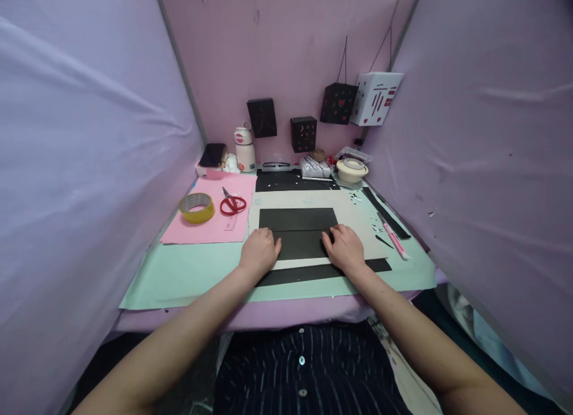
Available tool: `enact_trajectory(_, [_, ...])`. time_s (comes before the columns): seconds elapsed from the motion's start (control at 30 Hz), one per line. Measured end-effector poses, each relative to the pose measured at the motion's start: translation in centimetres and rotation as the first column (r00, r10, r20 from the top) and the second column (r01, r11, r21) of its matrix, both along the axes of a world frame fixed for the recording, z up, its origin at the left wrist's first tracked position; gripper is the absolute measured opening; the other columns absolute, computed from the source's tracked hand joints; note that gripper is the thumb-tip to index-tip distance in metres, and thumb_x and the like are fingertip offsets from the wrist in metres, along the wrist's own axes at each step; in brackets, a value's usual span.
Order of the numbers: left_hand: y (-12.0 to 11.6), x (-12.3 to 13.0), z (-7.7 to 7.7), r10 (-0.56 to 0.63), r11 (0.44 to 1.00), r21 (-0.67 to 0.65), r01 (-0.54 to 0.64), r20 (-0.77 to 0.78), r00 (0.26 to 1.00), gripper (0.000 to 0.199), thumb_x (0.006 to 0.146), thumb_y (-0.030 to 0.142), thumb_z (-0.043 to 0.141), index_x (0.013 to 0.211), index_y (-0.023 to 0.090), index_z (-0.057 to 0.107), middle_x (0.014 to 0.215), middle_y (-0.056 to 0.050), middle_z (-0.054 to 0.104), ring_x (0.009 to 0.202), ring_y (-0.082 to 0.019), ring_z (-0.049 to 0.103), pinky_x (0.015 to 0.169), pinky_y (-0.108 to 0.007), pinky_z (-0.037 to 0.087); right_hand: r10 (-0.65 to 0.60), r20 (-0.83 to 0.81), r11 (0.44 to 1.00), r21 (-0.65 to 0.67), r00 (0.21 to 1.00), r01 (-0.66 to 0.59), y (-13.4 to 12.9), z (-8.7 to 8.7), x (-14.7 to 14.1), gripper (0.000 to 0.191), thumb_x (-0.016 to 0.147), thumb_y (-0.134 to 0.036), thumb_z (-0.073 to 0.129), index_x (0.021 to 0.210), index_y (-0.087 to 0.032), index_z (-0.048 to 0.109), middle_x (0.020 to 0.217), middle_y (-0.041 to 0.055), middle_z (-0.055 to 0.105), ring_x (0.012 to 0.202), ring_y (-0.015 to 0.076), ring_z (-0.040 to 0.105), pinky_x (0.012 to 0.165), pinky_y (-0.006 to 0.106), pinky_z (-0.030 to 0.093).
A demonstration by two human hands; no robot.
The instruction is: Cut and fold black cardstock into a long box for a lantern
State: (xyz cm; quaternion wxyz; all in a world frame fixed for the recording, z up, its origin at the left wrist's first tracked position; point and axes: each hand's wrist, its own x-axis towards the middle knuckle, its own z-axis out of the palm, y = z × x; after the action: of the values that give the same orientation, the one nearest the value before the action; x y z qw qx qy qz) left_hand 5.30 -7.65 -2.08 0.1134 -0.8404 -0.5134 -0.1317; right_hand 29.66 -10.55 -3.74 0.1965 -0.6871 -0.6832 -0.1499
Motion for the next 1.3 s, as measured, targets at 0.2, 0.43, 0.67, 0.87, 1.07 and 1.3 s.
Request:
enact_trajectory(0.2, [-0.4,-0.2,-0.3,0.034,0.999,0.016,-0.035,0.052,0.998,0.027,0.093,0.027,0.045,0.098,0.009,0.066,0.103,-0.015,0.068,0.101,-0.027,0.062,0.099,-0.037,0.042,-0.03,-0.03,1.0,0.01,0.999,0.03,-0.1,-0.3,0.1,0.04,0.096,-0.038,0.042,0.101,-0.01,0.07,0.103,0.0132,0.067,0.096,0.0256,0.059,0.089,0.034,0.041])
enact_trajectory(0.43, [-0.6,-0.1,-0.1,0.077,0.997,-0.008,-0.077,0.077,0.994,0.03,0.093,0.027,0.045,0.114,0.01,0.06,0.11,-0.015,0.068,0.102,-0.027,0.063,0.092,-0.037,0.047,-0.053,-0.033,0.999,-0.008,0.998,0.053,-0.2,-0.1,0.1,0.037,0.096,-0.036,0.041,0.098,-0.012,0.07,0.101,0.0131,0.067,0.093,0.0243,0.06,0.086,0.033,0.041])
enact_trajectory(0.67, [-0.5,-0.4,0.8,0.038,0.997,-0.072,-0.039,-0.022,0.999,0.033,0.096,0.036,0.044,0.109,0.011,0.06,0.108,-0.016,0.068,0.1,-0.028,0.063,0.085,-0.036,0.047,-0.028,0.096,0.995,-0.092,0.995,0.037,0.0,0.9,0.3,0.038,0.098,-0.035,0.038,0.085,-0.016,0.068,0.092,0.012,0.066,0.087,0.0233,0.059,0.077,0.033,0.04])
enact_trajectory(0.87, [-0.3,-0.1,1.1,0.021,0.994,-0.102,-0.026,-0.053,0.998,0.037,0.096,0.042,0.042,0.099,0.01,0.062,0.096,-0.017,0.068,0.091,-0.029,0.064,0.077,-0.036,0.047,0.009,0.143,0.99,-0.139,0.99,0.011,0.2,1.1,0.7,0.036,0.098,-0.032,0.038,0.084,-0.016,0.068,0.09,0.0126,0.065,0.085,0.0238,0.06,0.074,0.034,0.041])
enact_trajectory(1.07, [-0.2,-0.3,1.0,0.019,0.993,-0.117,-0.023,-0.04,0.999,0.039,0.097,0.043,0.039,0.102,0.011,0.062,0.101,-0.016,0.068,0.095,-0.028,0.064,0.077,-0.034,0.046,0.01,0.154,0.988,-0.152,0.988,0.013,0.2,1.3,0.9,0.035,0.098,-0.03,0.039,0.084,-0.017,0.068,0.091,0.0117,0.065,0.085,0.0228,0.06,0.073,0.033,0.041])
enact_trajectory(1.3, [-0.5,-0.9,1.8,-0.006,0.987,-0.163,0.001,-0.034,0.999,0.036,0.095,0.04,0.046,0.112,0.013,0.061,0.107,-0.015,0.068,0.1,-0.028,0.063,0.08,-0.035,0.048,0.087,0.153,0.987,-0.144,0.984,-0.065,0.1,1.6,1.7,0.031,0.096,-0.031,0.044,0.089,-0.016,0.07,0.092,0.0107,0.066,0.086,0.0243,0.06,0.082,0.036,0.042])
